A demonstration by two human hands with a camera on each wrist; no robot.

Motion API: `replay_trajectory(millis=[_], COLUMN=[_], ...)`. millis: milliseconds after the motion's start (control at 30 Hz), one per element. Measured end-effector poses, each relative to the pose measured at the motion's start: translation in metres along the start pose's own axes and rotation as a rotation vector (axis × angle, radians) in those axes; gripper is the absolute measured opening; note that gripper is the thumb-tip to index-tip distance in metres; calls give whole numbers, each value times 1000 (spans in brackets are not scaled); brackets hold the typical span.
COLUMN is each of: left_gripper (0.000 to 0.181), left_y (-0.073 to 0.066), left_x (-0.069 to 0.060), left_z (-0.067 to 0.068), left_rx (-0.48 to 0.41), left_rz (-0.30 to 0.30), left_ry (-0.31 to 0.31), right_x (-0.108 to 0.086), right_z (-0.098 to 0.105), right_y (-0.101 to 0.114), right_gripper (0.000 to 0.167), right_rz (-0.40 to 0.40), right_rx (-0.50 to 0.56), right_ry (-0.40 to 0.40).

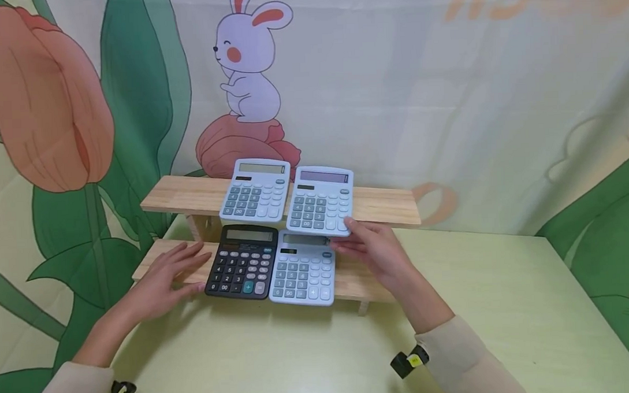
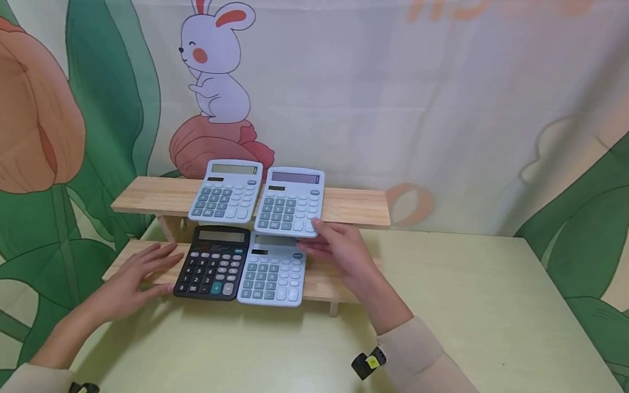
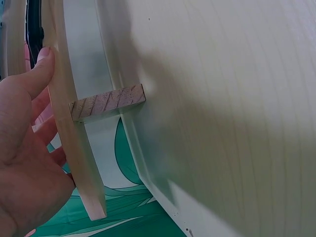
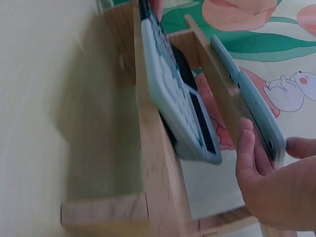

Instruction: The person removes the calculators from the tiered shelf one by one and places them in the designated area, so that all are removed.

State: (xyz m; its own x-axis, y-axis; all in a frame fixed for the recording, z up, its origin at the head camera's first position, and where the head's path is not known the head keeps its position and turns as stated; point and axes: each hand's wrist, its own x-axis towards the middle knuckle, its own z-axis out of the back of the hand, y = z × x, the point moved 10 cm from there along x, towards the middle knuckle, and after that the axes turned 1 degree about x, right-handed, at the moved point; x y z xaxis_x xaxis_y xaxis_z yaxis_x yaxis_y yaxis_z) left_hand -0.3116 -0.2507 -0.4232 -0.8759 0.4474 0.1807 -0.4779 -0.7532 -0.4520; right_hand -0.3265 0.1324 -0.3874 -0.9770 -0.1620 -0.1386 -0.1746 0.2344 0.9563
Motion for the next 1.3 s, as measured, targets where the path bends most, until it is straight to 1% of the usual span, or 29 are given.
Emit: replay_trajectory(millis=[100,133,300,500,667,867,1000,1167,1233,1300], left_gripper=[68,67,67,66,67,67,67,68,68,68], left_y=[-3,-4,-6,-7,-6,-5,-3,-1,-1,-1], left_x=[2,2,4,4,5,5,2,1,1,2], left_z=[0,1,1,2,2,1,0,-1,0,0], left_rx=[-5,-5,-4,-4,-2,3,2,-6,-4,0], left_rz=[-1,0,2,1,8,20,33,31,24,20], left_ry=[1,1,-6,-7,3,22,31,31,26,22], right_x=[-1,-1,-4,-7,-12,-26,-39,-57,-64,-71], right_z=[1,1,2,6,18,51,76,116,133,149], right_y=[-2,-1,1,10,30,60,76,91,95,99], right_gripper=[42,42,38,31,32,37,41,46,41,33], right_rz=[-13,-13,-9,-5,47,105,130,134,140,154], right_rx=[89,104,115,44,-69,-198,-239,-232,-216,-185], right_ry=[-42,-53,-93,-126,-100,-79,-53,-59,-57,-55])
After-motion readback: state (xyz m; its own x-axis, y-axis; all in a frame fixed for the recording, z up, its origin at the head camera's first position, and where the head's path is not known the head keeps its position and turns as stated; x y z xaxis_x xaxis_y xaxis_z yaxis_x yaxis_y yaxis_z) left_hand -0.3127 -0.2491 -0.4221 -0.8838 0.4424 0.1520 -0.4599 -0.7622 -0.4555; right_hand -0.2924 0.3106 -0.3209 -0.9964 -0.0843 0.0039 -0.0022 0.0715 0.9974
